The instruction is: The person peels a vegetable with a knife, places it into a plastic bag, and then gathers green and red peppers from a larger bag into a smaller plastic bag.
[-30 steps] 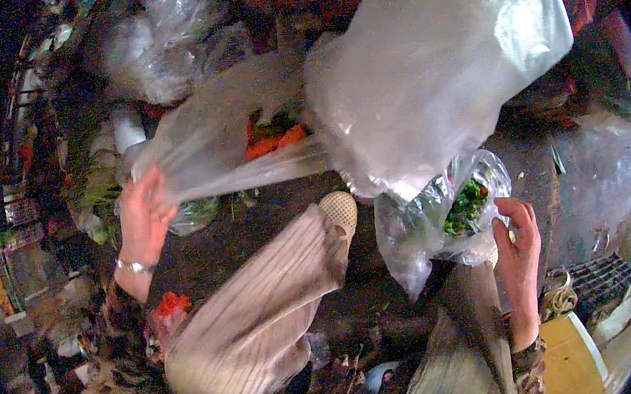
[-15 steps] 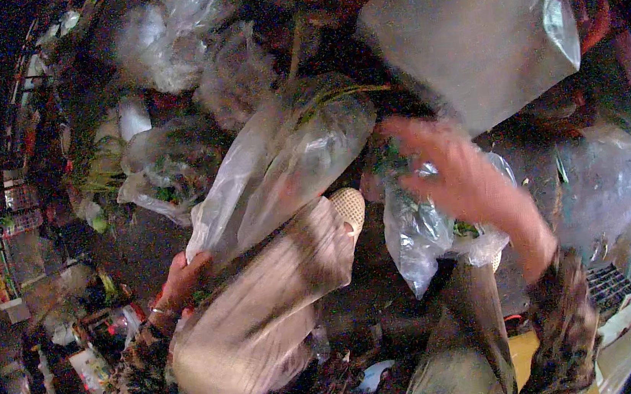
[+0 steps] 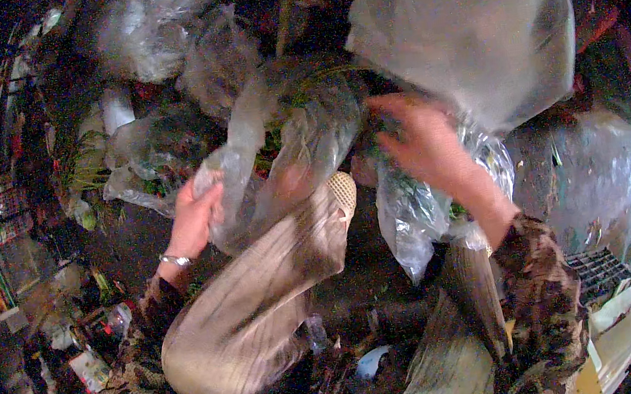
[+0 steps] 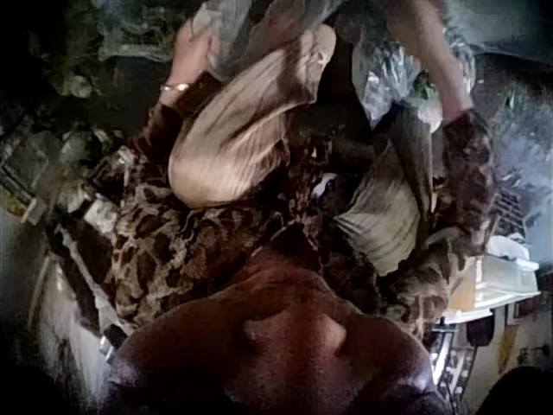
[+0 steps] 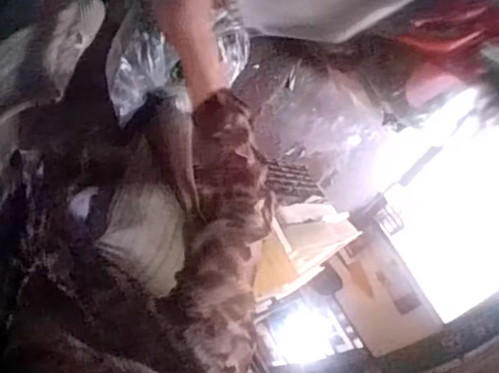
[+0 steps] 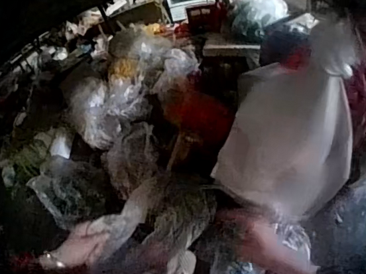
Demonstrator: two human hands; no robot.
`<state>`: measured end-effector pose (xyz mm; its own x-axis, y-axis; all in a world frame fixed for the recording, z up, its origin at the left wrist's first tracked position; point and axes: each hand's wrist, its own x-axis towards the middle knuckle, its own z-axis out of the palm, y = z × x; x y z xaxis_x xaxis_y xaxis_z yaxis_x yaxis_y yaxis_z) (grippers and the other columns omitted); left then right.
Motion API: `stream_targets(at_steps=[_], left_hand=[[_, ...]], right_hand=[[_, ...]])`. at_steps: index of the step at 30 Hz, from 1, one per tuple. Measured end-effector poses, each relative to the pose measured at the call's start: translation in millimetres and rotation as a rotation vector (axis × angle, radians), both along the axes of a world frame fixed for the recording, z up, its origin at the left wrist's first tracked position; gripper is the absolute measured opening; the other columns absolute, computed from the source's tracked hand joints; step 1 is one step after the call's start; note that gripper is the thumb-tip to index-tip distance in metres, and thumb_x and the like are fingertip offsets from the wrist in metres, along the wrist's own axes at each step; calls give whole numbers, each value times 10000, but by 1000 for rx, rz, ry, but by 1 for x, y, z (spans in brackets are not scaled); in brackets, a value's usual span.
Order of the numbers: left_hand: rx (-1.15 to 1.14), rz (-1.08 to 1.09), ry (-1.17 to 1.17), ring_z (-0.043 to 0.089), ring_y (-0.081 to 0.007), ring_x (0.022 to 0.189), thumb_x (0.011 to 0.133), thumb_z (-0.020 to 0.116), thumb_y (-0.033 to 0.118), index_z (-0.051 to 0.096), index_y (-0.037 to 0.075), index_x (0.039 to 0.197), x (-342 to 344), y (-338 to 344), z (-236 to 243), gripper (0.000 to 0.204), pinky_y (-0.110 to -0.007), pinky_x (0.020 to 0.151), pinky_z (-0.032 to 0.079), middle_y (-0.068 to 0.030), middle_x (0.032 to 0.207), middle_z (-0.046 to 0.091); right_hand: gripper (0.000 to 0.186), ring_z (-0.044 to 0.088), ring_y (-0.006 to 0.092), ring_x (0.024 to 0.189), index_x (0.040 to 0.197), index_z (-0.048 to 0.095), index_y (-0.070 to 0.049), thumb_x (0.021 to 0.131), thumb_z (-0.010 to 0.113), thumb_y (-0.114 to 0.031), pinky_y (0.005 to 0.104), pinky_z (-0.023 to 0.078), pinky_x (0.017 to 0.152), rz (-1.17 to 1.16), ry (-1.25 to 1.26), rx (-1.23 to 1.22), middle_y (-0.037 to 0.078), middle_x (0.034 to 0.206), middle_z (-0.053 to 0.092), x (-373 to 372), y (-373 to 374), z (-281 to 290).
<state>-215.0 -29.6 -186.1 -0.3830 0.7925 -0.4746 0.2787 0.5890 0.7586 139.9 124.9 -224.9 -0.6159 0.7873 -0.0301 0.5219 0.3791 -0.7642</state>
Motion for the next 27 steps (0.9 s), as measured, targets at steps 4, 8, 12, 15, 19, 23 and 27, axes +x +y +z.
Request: stream_targets(at_steps=[4,8,12,15,19,23,27], left_hand=[[197,252,-174,373,8,537,930,617,243,622,111,1037,41,50,54,170,-173,433,273,102,707,503],[436,233,-185,358,-4,520,939,603,267,626,105,1035,52,70,65,190,-190,423,264,90,708,518],[262,348,-156,465,-44,572,926,613,241,584,89,1116,27,49,48,245,-219,460,355,46,724,530],[398,381,-71,540,-72,828,927,620,243,579,80,1164,24,39,27,291,-246,735,459,28,925,584],[471,54,488,551,-167,972,898,619,164,567,70,1204,37,36,36,325,-302,901,426,-33,1021,590],[697,-934,876,569,-364,997,809,601,47,584,7,1143,83,66,66,337,-384,890,466,-151,1048,601],[72,-1185,504,590,-364,983,858,527,102,598,-2,1078,81,94,33,253,-439,868,474,-201,1026,619]], right_hand=[[347,514,319,1144,1165,604,-93,826,610,-169,448,405,968,441,2,170,141,1212,577,-72,-33,26],[328,613,341,980,1175,584,-72,872,547,-192,465,512,771,587,-209,69,153,1104,617,-67,-52,-28],[531,578,418,1022,1353,404,-40,858,547,-171,494,502,811,170,-529,-351,272,1192,555,-48,-25,-17],[745,513,456,1123,1479,182,-94,842,562,-159,494,443,917,-65,-170,0,300,1325,455,-37,-8,-34],[843,492,434,1188,1514,77,-154,836,580,-142,452,410,981,-165,-16,-66,278,1381,425,-34,12,-11],[892,571,414,1110,1519,11,-186,826,566,-108,546,292,1026,-123,-72,-177,240,1227,584,-24,-2,-13],[849,596,505,883,1489,-17,-94,833,521,-86,528,491,771,-129,-11,-159,354,973,607,-37,1,-19]])
